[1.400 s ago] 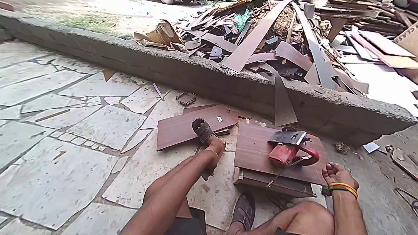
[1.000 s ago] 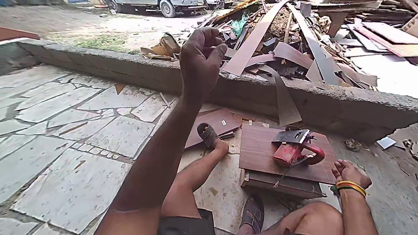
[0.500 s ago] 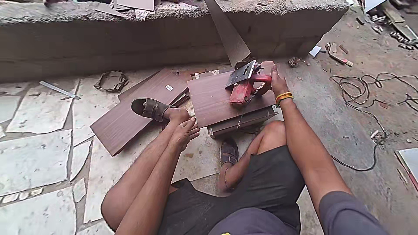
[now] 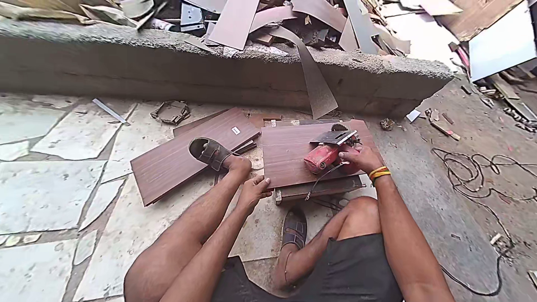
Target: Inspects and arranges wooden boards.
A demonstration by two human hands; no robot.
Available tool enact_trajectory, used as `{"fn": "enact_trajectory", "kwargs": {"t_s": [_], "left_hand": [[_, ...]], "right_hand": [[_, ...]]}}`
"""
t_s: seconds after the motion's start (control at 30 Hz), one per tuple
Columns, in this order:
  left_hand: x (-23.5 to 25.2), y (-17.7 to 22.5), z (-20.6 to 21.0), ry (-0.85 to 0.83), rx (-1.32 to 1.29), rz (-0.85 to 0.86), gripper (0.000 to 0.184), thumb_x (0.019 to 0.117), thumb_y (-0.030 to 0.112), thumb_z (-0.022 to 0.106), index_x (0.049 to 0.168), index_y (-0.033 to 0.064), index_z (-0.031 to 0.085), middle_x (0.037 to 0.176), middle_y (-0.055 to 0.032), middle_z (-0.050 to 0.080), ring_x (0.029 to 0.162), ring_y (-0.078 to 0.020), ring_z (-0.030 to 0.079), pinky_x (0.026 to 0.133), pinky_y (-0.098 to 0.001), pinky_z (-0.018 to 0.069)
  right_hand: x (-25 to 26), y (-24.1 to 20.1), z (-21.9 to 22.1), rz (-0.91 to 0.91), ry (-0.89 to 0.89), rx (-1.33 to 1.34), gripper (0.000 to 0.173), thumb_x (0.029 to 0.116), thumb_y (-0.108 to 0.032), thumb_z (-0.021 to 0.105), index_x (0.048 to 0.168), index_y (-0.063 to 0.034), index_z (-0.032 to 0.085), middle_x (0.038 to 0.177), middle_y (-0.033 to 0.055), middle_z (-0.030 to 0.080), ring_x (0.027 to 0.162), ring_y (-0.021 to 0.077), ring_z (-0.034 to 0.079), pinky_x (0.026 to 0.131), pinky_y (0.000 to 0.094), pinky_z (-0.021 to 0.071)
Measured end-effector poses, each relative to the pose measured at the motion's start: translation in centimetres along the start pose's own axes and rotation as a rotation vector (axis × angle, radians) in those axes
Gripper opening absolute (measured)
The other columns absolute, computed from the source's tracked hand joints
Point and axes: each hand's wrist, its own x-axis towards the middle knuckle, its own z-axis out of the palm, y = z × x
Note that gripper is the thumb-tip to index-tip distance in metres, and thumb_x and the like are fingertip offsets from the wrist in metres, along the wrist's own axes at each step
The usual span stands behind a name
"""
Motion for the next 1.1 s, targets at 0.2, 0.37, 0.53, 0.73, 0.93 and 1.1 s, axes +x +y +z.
{"fn": "enact_trajectory", "kwargs": {"t_s": [0.2,0.37,0.53,0.73,0.93,1.1], "left_hand": [[0.5,-0.3,-0.7,-0.016,0.050,0.025,0.024,0.1038,0.013,0.063,0.119,-0.0043,0.067,0.101,-0.0189,0.075,0.083,-0.0281,0.077,0.076,-0.0457,0.0661],[-0.3,-0.4,0.0,-0.003,0.099,0.042,0.027,0.1063,0.015,0.058,0.123,-0.0064,0.063,0.103,-0.0197,0.074,0.082,-0.0262,0.077,0.075,-0.0413,0.0663],[-0.6,-1.1,0.2,-0.010,0.070,0.056,0.029,0.1073,0.016,0.057,0.125,-0.0060,0.061,0.103,-0.0200,0.073,0.081,-0.0262,0.076,0.074,-0.0413,0.0661],[-0.4,-1.6,-0.7,-0.068,-0.042,0.000,0.033,0.1074,0.014,0.055,0.135,-0.0033,0.054,0.111,-0.0215,0.071,0.088,-0.0290,0.076,0.076,-0.0432,0.0655],[-1.1,0.4,0.8,0.040,-0.167,-0.168,0.031,0.1015,0.002,0.058,0.132,-0.0023,0.054,0.112,-0.0218,0.068,0.088,-0.0284,0.073,0.075,-0.0417,0.0633],[-1.3,0.2,1.6,0.098,-0.210,-0.200,0.037,0.1023,0.011,0.061,0.137,0.0009,0.052,0.115,-0.0197,0.066,0.092,-0.0265,0.071,0.076,-0.0398,0.0619]], "right_hand": [[-0.4,-0.5,1.4,0.112,0.086,0.130,0.027,0.0740,-0.014,0.087,0.090,-0.0001,0.069,0.091,0.0126,0.069,0.084,0.0233,0.064,0.080,0.0476,0.0528],[-1.8,0.3,0.3,0.193,0.263,0.287,0.029,0.0647,-0.006,0.087,0.083,0.0001,0.065,0.089,0.0155,0.069,0.081,0.0274,0.066,0.076,0.0497,0.0550],[-4.7,4.6,-3.6,0.298,0.466,0.318,0.030,0.0670,-0.010,0.088,0.088,0.0008,0.069,0.093,0.0166,0.071,0.086,0.0298,0.068,0.081,0.0530,0.0550],[-12.2,15.7,-3.8,0.506,0.750,0.427,0.031,0.0593,0.003,0.084,0.084,0.0014,0.065,0.087,0.0191,0.067,0.078,0.0323,0.064,0.070,0.0546,0.0523],[-19.5,26.3,2.8,0.766,0.921,0.594,0.028,0.0656,0.007,0.081,0.088,0.0058,0.065,0.092,0.0237,0.065,0.081,0.0346,0.061,0.071,0.0550,0.0501],[-22.9,31.5,8.6,0.927,0.987,0.734,0.033,0.0688,0.006,0.078,0.099,0.0092,0.065,0.103,0.0271,0.065,0.089,0.0375,0.063,0.076,0.0562,0.0521]]}}
